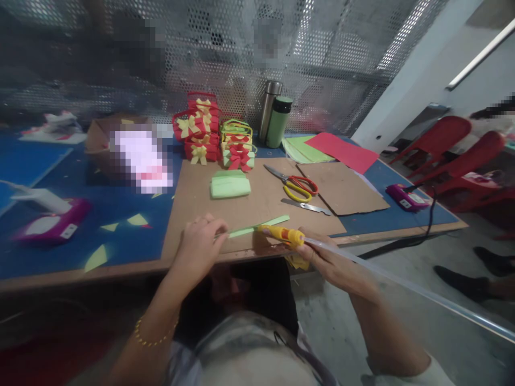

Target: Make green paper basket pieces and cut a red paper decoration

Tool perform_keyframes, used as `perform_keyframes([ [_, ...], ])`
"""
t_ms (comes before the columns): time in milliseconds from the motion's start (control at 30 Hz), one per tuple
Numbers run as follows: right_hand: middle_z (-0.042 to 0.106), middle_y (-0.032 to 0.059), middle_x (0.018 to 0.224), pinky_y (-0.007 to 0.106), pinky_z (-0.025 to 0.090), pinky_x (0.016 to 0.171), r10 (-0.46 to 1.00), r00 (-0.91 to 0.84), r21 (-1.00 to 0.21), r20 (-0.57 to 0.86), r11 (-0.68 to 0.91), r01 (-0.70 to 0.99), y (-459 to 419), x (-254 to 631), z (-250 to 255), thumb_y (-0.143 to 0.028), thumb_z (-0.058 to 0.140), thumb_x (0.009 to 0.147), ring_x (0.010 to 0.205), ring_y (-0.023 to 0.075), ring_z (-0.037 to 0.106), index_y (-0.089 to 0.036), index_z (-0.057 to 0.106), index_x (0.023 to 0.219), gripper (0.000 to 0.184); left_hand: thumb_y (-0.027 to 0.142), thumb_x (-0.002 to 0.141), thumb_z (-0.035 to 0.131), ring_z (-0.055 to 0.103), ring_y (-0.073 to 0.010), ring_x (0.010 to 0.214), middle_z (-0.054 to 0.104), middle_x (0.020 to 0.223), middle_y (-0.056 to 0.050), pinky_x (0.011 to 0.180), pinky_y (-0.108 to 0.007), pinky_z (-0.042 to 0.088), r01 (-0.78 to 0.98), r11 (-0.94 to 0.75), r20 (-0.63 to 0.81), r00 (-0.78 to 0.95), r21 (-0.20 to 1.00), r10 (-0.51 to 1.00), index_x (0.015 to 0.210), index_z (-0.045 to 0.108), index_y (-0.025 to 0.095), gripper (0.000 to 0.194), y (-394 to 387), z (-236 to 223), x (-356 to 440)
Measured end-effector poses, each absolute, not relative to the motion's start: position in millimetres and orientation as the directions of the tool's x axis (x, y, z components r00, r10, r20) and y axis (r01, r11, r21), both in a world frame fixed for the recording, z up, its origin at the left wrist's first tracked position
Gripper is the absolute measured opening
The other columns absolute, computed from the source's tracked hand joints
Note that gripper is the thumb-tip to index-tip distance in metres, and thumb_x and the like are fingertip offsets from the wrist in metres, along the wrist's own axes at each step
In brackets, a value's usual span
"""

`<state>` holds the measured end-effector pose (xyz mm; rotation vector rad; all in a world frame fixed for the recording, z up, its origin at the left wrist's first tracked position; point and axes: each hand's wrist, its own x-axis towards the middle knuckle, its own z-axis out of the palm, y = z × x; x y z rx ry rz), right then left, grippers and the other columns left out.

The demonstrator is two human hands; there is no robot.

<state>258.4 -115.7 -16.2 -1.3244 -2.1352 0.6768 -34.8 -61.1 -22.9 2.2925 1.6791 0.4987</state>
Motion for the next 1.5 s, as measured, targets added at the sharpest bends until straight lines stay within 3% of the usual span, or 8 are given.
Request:
perform_keyframes([
  [133, 0.056, 0.0003, 0.077, 0.028, 0.046, 0.066, 0.870, -0.455, -0.689, 0.189, 0.448, 0.570, -112, 238, -13, -0.048, 0.036, 0.108, 0.070, 0.0162, 0.054, -0.022, 0.050, 0.082, 0.039, 0.022, 0.090, 0.062, 0.062, -0.0273, 0.094, 0.068, 0.093, -0.007, 0.084, -0.040, 0.039, 0.892, -0.273, 0.118, 0.247, 0.360, 0.962, 0.088, 0.071, 0.020, 0.010, -65, -22, -36],
  [500, 0.060, 0.0025, 0.079, 0.029, 0.049, 0.067, 0.879, -0.438, -0.664, 0.186, 0.441, 0.604, -111, 234, -12, -0.050, 0.034, 0.107, 0.072, 0.0180, 0.055, -0.023, 0.053, 0.081, 0.042, 0.022, 0.088, 0.056, 0.062, -0.0251, 0.091, 0.068, 0.088, -0.005, 0.084, -0.038, 0.040, 0.869, -0.233, 0.146, 0.188, 0.436, 0.971, 0.083, 0.071, 0.021, 0.016, -73, -19, -60],
  [767, 0.065, 0.0034, 0.086, 0.030, 0.051, 0.073, 0.822, -0.530, -0.703, 0.207, 0.502, 0.504, -106, 211, -13, -0.047, 0.035, 0.108, 0.079, 0.0190, 0.060, -0.023, 0.057, 0.091, 0.037, 0.022, 0.084, 0.061, 0.060, -0.0222, 0.083, 0.066, 0.084, -0.003, 0.082, -0.037, 0.040, 0.856, -0.202, 0.139, 0.154, 0.476, 0.978, 0.078, 0.069, 0.021, 0.010, -73, -21, -58],
  [967, 0.062, 0.0016, 0.080, 0.028, 0.049, 0.069, 0.840, -0.499, -0.657, 0.213, 0.501, 0.563, -107, 211, -12, -0.045, 0.036, 0.108, 0.073, 0.0171, 0.058, -0.023, 0.051, 0.081, 0.038, 0.023, 0.087, 0.054, 0.061, -0.0227, 0.085, 0.067, 0.087, -0.005, 0.083, -0.038, 0.041, 0.853, -0.217, 0.146, 0.167, 0.474, 0.975, 0.079, 0.068, 0.020, 0.016, -74, -21, -59],
  [1167, 0.063, 0.0028, 0.084, 0.030, 0.052, 0.073, 0.801, -0.553, -0.686, 0.231, 0.537, 0.491, -105, 198, -16, -0.046, 0.036, 0.108, 0.078, 0.0191, 0.061, -0.024, 0.054, 0.089, 0.034, 0.021, 0.089, 0.051, 0.062, -0.0245, 0.092, 0.068, 0.090, -0.006, 0.086, -0.040, 0.043, 0.847, -0.256, 0.151, 0.209, 0.466, 0.966, 0.083, 0.068, 0.020, 0.018, -75, -20, -62],
  [1300, 0.062, 0.0027, 0.080, 0.031, 0.052, 0.068, 0.814, -0.546, -0.682, 0.199, 0.515, 0.519, -106, 201, -14, -0.047, 0.037, 0.107, 0.072, 0.0190, 0.059, -0.024, 0.053, 0.084, 0.037, 0.021, 0.091, 0.050, 0.062, -0.0239, 0.092, 0.068, 0.089, -0.006, 0.086, -0.040, 0.044, 0.843, -0.276, 0.151, 0.231, 0.463, 0.961, 0.085, 0.069, 0.020, 0.020, -75, -20, -62],
  [1500, 0.065, 0.0047, 0.087, 0.032, 0.053, 0.077, 0.811, -0.539, -0.686, 0.228, 0.527, 0.502, -103, 195, -15, -0.047, 0.037, 0.107, 0.082, 0.0205, 0.062, -0.023, 0.056, 0.090, 0.036, 0.019, 0.092, 0.052, 0.063, -0.0244, 0.094, 0.069, 0.091, -0.006, 0.091, -0.040, 0.044, 0.827, -0.261, 0.130, 0.226, 0.497, 0.965, 0.088, 0.071, 0.019, 0.019, -75, -17, -62],
])
